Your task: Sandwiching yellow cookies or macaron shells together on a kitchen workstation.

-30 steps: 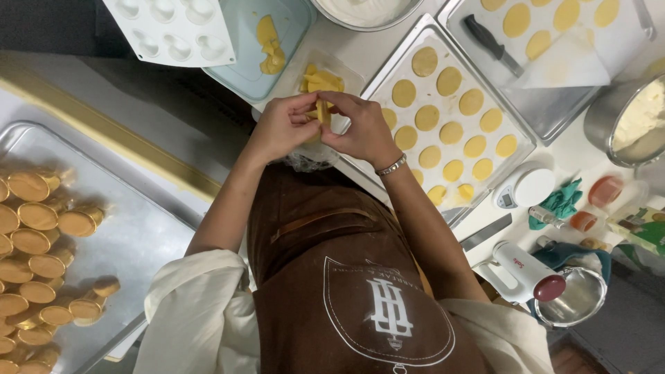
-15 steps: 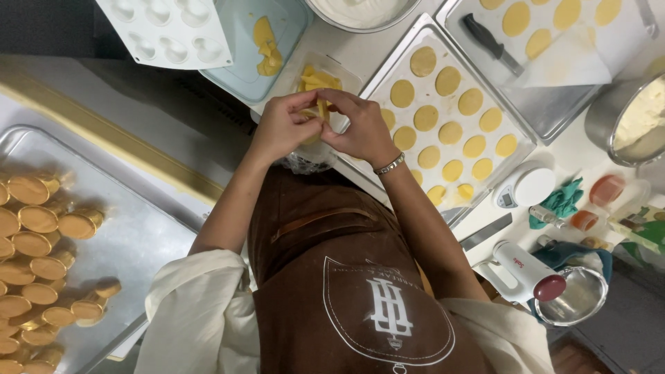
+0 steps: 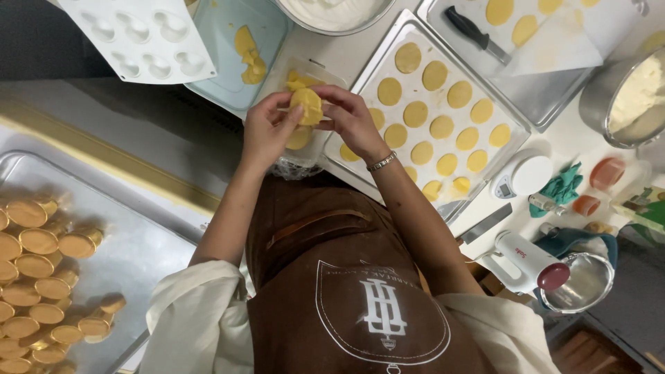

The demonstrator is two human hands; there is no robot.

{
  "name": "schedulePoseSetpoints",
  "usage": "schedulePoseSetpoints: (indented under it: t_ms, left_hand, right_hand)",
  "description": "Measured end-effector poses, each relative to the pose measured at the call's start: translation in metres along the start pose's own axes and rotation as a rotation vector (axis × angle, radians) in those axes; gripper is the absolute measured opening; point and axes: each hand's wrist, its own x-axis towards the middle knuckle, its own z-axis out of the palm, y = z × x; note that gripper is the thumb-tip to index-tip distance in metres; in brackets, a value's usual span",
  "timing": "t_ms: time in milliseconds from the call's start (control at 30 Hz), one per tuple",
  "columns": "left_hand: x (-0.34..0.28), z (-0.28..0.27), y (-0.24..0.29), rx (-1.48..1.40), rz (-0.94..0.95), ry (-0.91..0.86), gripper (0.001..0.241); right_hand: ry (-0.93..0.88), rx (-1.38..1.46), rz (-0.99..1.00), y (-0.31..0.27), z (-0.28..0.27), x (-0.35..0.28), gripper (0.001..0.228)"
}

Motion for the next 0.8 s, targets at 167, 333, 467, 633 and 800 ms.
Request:
schedulePoseSetpoints:
  t_ms: [167, 333, 467, 633, 800]
  left_hand:
    - [0.0, -0.001, -0.016, -0.089, -0.115, 0.034, 0.026]
    - [-0.008, 0.007, 0.026, 0.103, -0.029, 0.103, 0.031]
    - [-0.008, 0.013, 0.04, 0.306, 0.034, 0.197, 0.034]
    - [-0.009, 0.013, 0.036, 0.412, 0.071, 0.208, 0.039]
    - [-0.011, 0.017, 0.045, 0.474, 0.072, 0.217, 0.041]
  right_hand:
    - [0.085, 0.071, 0.085, 0.001, -0.001, 0.001, 0.034]
    - [0.027, -0.181, -0.046, 0.012, -0.006, 0.001, 0.038]
    - [0.043, -0.445, -0.203, 0.0, 0.017, -0.001, 0.042]
    - [0.213, -0.827, -0.216, -0.016, 0.044, -0.005, 0.041]
    - [0.213, -0.864, -0.251, -0.018, 0.052, -0.008, 0.043]
